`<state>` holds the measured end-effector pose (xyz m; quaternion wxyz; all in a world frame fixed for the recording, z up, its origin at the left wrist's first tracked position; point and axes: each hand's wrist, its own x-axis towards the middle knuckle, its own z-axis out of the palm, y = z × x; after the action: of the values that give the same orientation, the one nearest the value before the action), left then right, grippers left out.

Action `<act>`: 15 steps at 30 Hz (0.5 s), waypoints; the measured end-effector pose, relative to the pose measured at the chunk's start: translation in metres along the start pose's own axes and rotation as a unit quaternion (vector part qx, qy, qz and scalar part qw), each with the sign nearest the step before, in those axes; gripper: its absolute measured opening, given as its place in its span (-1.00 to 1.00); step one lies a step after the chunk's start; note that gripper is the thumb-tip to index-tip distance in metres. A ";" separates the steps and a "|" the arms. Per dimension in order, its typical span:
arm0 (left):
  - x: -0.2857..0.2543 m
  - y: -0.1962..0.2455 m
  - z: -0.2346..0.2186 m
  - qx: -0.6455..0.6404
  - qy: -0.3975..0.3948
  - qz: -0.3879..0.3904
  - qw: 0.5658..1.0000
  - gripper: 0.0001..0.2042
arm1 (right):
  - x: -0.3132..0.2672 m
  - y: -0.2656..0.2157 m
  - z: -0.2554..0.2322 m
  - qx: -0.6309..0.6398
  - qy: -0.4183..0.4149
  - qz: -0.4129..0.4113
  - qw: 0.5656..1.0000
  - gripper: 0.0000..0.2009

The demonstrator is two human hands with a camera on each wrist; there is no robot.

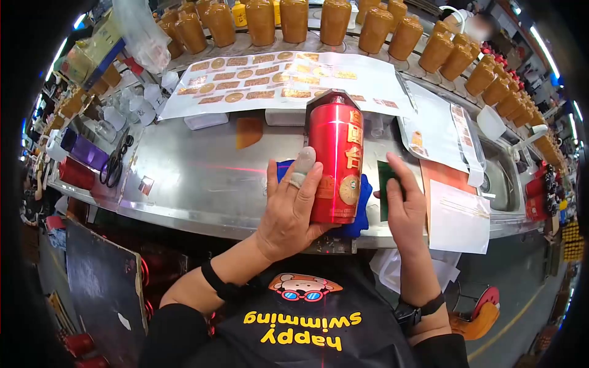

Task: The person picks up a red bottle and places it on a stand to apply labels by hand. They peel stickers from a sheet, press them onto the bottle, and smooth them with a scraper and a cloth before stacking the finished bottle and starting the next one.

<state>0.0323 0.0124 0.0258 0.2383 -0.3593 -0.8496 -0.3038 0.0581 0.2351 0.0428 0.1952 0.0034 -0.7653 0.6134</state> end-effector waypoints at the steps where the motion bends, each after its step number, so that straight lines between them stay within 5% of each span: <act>1: -0.003 -0.003 0.003 -0.004 -0.006 -0.005 1.000 -0.05 | 0.001 -0.002 0.004 0.000 -0.025 0.016 1.000 -0.62; 6: -0.009 -0.006 0.005 -0.040 -0.022 -0.020 0.999 -0.11 | 0.007 -0.016 0.036 -0.165 -0.076 -0.051 0.982 -0.33; 9: -0.010 -0.007 0.009 -0.057 -0.006 -0.018 0.998 -0.09 | 0.009 -0.017 0.041 -0.177 -0.089 -0.013 0.980 -0.30; 15: -0.013 -0.010 0.015 -0.086 0.009 -0.014 0.996 -0.07 | 0.005 0.009 0.031 -0.010 -0.107 0.018 0.994 -0.39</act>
<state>0.0304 0.0113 0.0038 0.2095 -0.3639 -0.8231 -0.3823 0.0417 0.2095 0.0302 0.1010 0.0530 -0.7876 0.6055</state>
